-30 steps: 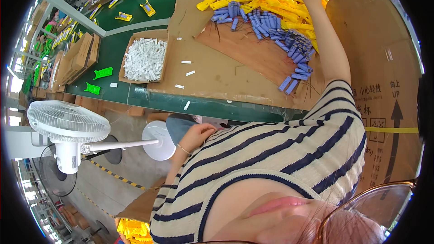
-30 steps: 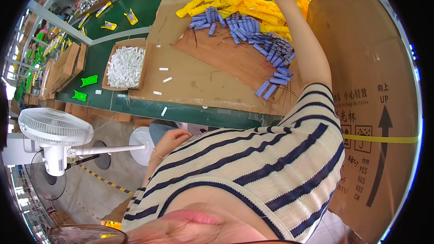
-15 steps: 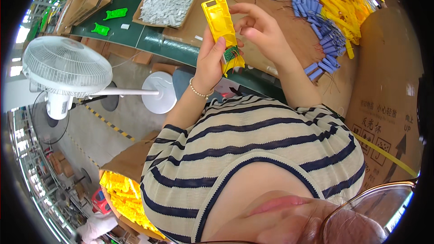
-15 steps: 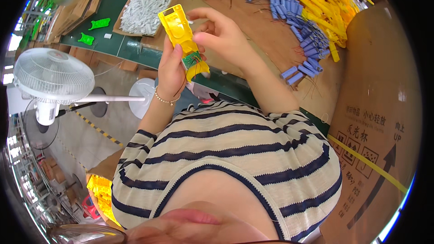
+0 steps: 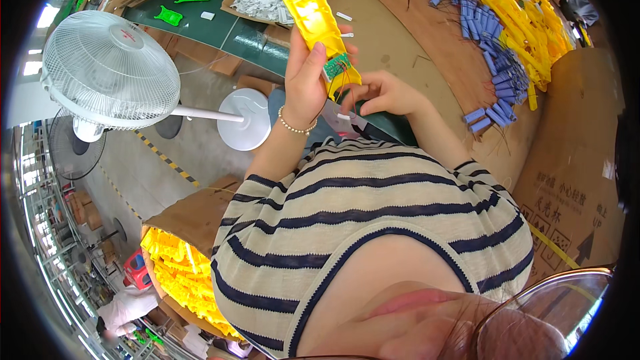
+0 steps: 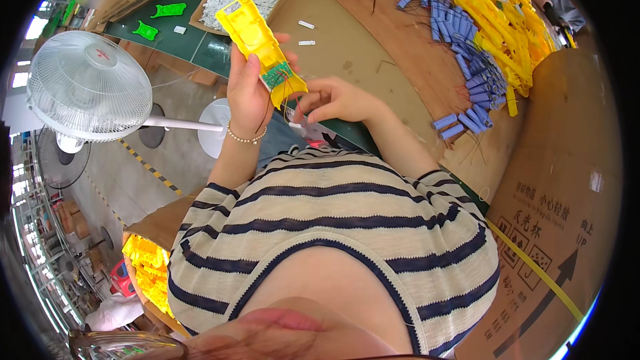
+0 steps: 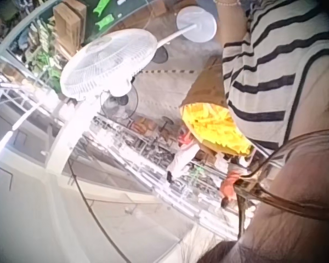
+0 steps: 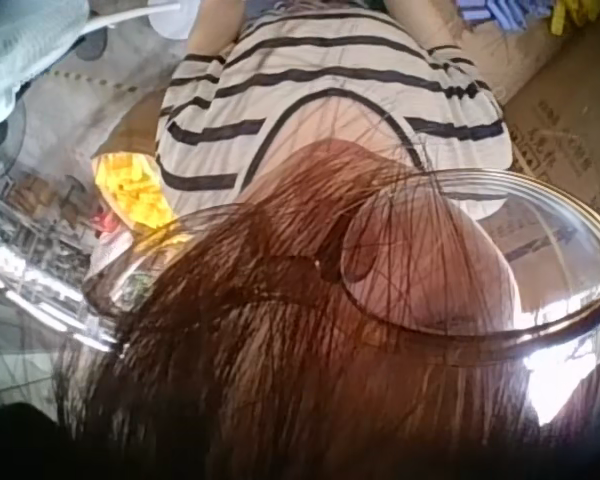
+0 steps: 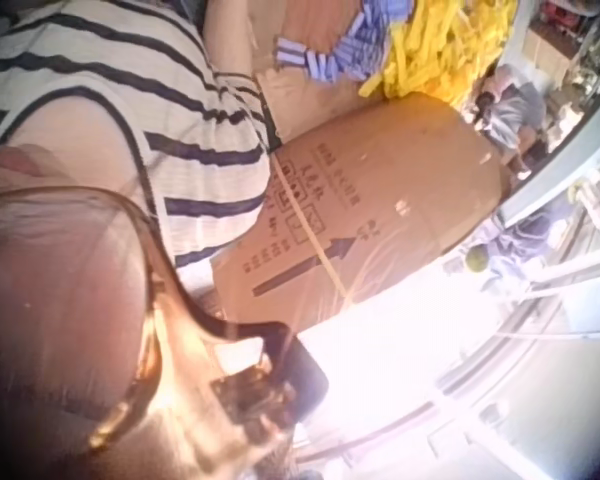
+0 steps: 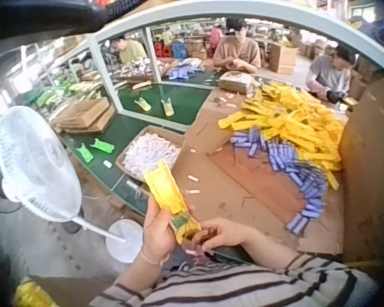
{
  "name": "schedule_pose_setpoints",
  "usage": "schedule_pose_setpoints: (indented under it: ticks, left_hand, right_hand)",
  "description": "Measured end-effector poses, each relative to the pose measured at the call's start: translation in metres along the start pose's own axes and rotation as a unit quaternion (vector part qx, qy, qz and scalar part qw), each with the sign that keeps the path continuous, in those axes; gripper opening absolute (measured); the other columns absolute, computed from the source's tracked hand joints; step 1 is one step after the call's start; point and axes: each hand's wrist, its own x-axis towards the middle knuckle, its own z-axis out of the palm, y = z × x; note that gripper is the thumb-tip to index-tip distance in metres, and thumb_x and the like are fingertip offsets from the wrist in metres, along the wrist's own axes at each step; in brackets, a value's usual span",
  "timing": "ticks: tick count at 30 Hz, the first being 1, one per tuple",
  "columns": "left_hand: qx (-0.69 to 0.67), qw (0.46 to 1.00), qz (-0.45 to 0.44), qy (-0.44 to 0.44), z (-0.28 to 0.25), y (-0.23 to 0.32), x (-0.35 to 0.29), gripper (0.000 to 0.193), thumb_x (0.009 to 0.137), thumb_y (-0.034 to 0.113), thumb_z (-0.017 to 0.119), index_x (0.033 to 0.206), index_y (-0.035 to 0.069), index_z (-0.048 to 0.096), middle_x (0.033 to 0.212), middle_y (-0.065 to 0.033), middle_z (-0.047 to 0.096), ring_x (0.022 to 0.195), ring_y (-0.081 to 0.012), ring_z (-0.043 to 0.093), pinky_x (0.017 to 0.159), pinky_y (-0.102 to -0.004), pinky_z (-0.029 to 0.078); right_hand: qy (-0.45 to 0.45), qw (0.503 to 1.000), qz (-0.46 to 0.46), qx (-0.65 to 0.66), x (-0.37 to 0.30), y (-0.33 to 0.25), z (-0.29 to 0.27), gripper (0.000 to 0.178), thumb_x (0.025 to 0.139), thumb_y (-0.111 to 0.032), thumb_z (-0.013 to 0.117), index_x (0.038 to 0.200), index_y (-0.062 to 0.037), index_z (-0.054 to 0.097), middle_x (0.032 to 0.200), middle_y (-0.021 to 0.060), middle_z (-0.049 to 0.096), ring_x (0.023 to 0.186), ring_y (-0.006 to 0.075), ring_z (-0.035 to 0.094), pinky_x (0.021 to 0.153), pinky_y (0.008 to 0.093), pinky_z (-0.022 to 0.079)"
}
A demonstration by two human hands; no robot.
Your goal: The person assembles small plastic housing components by hand, inserting blue components and white pins into a yellow plastic shell.
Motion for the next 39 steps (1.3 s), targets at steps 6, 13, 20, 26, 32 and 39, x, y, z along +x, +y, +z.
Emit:
schedule_pose_setpoints:
  ticks: [6, 13, 20, 26, 32, 39]
  left_hand:
    - [0.044, 0.998, 0.037, 0.031, -0.011, -0.001, 0.004, 0.042, 0.097, 0.023, 0.036, 0.134, 0.008, 0.026, 0.122, -0.0199, 0.049, 0.094, -0.0267, 0.059, 0.082, -0.041, 0.05]
    - [-0.015, 1.0, 0.014, 0.02, 0.001, -0.006, 0.005, 0.041, 0.096, 0.02, 0.038, 0.133, 0.006, 0.028, 0.118, -0.0174, 0.051, 0.094, -0.0226, 0.059, 0.08, -0.036, 0.051]
    - [-0.003, 1.0, 0.016, 0.017, -0.003, -0.004, 0.007, 0.04, 0.096, 0.02, 0.037, 0.133, 0.006, 0.028, 0.117, -0.0169, 0.052, 0.092, -0.0229, 0.06, 0.08, -0.0357, 0.051]
    - [0.103, 0.991, 0.066, 0.061, -0.022, -0.009, 0.007, 0.04, 0.096, 0.015, 0.038, 0.134, 0.009, 0.027, 0.12, -0.0185, 0.05, 0.096, -0.0259, 0.059, 0.081, -0.0395, 0.051]
    - [0.095, 0.988, 0.068, 0.104, -0.017, -0.01, 0.009, 0.042, 0.093, 0.01, 0.044, 0.132, 0.007, 0.028, 0.116, -0.0132, 0.051, 0.095, -0.0192, 0.057, 0.081, -0.0331, 0.049]
    - [0.102, 0.98, 0.078, 0.151, -0.018, -0.022, 0.01, 0.058, 0.091, 0.004, 0.051, 0.139, 0.014, 0.02, 0.114, -0.0115, 0.048, 0.095, -0.0203, 0.056, 0.083, -0.0359, 0.048]
  right_hand:
    - [0.061, 0.993, 0.042, -0.096, -0.011, -0.009, -0.008, 0.046, 0.076, -0.01, 0.07, 0.117, 0.0013, 0.055, 0.086, 0.0031, 0.06, 0.089, 0.0113, 0.057, 0.079, 0.0241, 0.043]
    - [0.235, 0.962, -0.061, -0.122, 0.013, 0.031, -0.014, 0.06, 0.072, -0.014, 0.076, 0.124, -0.0028, 0.049, 0.093, -0.0008, 0.057, 0.081, 0.008, 0.055, 0.076, 0.0221, 0.042]
    - [0.177, 0.961, -0.02, -0.214, -0.002, 0.014, -0.016, 0.038, 0.08, -0.014, 0.066, 0.117, -0.0074, 0.057, 0.106, 0.0048, 0.063, 0.089, 0.0154, 0.06, 0.077, 0.0279, 0.047]
    - [0.347, 0.792, -0.118, -0.487, -0.028, -0.041, -0.003, 0.023, 0.081, -0.012, 0.063, 0.103, -0.0056, 0.065, 0.083, 0.009, 0.061, 0.07, 0.0203, 0.057, 0.064, 0.0304, 0.045]
    - [0.298, 0.681, -0.272, -0.612, -0.047, -0.066, 0.012, 0.036, 0.07, 0.002, 0.071, 0.105, -0.0064, 0.067, 0.076, 0.0057, 0.055, 0.063, 0.0151, 0.05, 0.053, 0.0247, 0.037]
    - [0.257, 0.691, -0.335, -0.586, -0.045, -0.051, 0.026, 0.032, 0.066, -0.002, 0.075, 0.097, -0.0084, 0.07, 0.075, 0.0056, 0.054, 0.065, 0.0177, 0.052, 0.055, 0.0265, 0.04]
